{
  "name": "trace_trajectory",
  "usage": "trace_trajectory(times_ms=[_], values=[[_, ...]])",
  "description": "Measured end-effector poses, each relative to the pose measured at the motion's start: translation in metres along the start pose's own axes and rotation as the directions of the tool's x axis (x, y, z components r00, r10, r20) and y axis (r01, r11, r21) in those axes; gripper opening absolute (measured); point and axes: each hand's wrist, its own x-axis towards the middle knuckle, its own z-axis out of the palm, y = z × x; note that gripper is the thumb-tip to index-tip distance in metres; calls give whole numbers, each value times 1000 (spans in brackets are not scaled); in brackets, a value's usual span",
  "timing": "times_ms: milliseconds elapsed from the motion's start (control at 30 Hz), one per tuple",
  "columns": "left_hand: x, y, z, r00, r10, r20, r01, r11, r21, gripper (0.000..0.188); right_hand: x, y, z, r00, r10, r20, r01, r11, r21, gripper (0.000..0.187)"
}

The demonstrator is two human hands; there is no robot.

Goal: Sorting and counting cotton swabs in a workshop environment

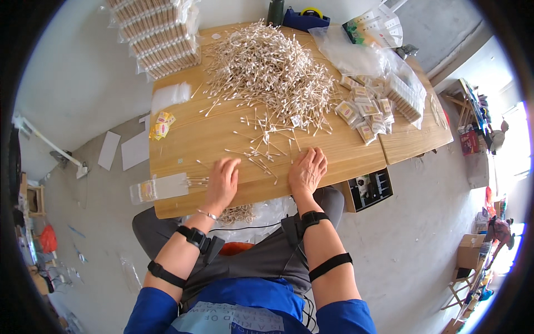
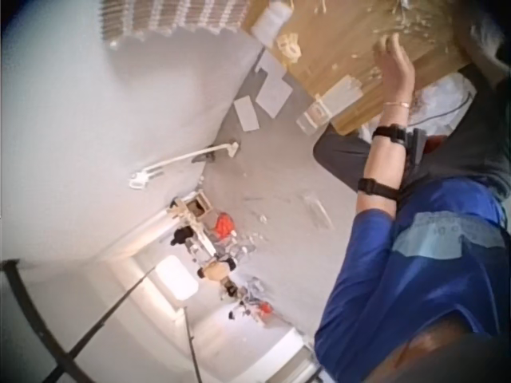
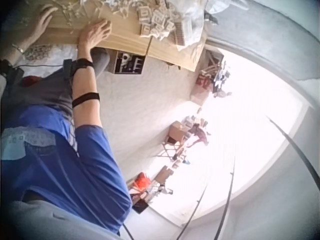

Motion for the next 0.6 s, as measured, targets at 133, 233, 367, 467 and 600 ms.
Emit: trace_trajectory(times_ms=[133, 233, 367, 467, 600], values=[[40, -11, 3, 999, -36, 17, 33, 987, 158, 19, 1, 2, -4, 1000, 21, 22, -20, 1000, -2, 32], [51, -37, 3, 995, -29, 95, 18, 993, 115, 17, 0, -2, -4, 999, 24, 39, -24, 1000, 0, 33], [74, -52, 3, 983, -137, 121, 145, 988, -59, 18, 1, -6, -5, 998, 24, 56, -24, 1000, 8, 35], [91, -37, 8, 981, -77, 177, 94, 991, -90, 18, 1, 0, -7, 996, 42, 80, -42, 999, 3, 37], [101, -44, 13, 987, 80, 137, -89, 994, 61, 20, 0, -3, -7, 996, 29, 79, -29, 1000, 0, 38]])
